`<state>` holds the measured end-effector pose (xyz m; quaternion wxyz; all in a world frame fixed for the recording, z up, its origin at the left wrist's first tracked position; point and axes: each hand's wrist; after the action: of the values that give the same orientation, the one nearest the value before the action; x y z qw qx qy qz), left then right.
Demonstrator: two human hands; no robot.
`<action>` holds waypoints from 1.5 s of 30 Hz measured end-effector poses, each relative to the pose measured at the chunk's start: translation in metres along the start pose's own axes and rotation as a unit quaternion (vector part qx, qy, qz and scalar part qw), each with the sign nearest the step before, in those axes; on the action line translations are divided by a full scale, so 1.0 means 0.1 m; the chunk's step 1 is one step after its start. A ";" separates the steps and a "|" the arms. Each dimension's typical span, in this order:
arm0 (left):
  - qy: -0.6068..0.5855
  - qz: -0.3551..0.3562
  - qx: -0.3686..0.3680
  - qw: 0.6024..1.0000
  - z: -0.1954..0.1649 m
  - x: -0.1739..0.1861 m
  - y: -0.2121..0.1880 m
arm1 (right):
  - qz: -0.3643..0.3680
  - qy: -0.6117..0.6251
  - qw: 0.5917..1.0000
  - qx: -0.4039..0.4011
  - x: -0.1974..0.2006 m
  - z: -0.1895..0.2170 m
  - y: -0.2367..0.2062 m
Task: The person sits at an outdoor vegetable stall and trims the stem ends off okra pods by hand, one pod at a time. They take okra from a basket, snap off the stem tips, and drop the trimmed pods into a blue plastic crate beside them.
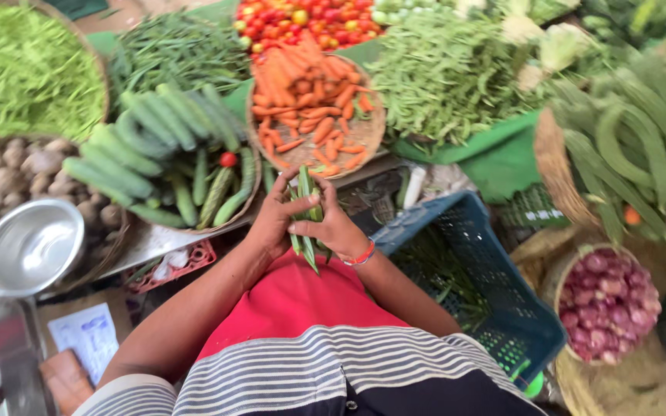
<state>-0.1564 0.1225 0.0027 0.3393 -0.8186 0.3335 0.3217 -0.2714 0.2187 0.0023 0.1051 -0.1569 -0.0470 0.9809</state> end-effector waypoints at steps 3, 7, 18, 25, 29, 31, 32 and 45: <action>-0.041 -0.064 -0.036 0.996 -0.23 0.31 -0.07 | 0.030 -0.047 0.998 -0.026 -0.32 -0.07 0.24; -0.065 -0.121 -0.099 0.985 -0.44 0.63 -0.12 | 0.087 -0.042 0.992 -0.078 -0.61 -0.09 0.51; -0.115 -0.192 -0.138 0.965 -0.75 1.01 -0.05 | 0.109 0.083 0.970 -0.203 -0.85 -0.07 1.07; -0.025 -0.195 -0.153 0.969 -0.96 1.09 -0.07 | 0.162 0.041 0.960 -0.223 -0.79 -0.11 1.41; -0.038 -0.180 -0.169 0.968 -1.04 1.02 -0.03 | 0.164 0.076 0.949 -0.257 -0.72 0.01 1.53; -0.052 -0.173 -0.169 0.969 -1.05 0.98 0.03 | 0.173 0.095 0.947 -0.254 -0.66 0.06 1.56; -0.063 -0.168 -0.169 0.969 -1.05 0.97 0.05 | 0.178 0.101 0.946 -0.252 -0.62 0.08 1.57; -0.140 -0.184 -0.139 0.963 -1.04 1.00 0.15 | 0.217 0.226 0.910 -0.272 -0.15 0.16 1.44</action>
<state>-0.0799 0.0014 -0.0194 0.3190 -0.8519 0.0781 0.4079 -0.2902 0.0743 0.0040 -0.1491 -0.4037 -0.2517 0.8669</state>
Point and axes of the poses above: each hand's wrist, its own y-axis towards the middle knuckle, its own x-axis out of the back of the hand, z = x × y
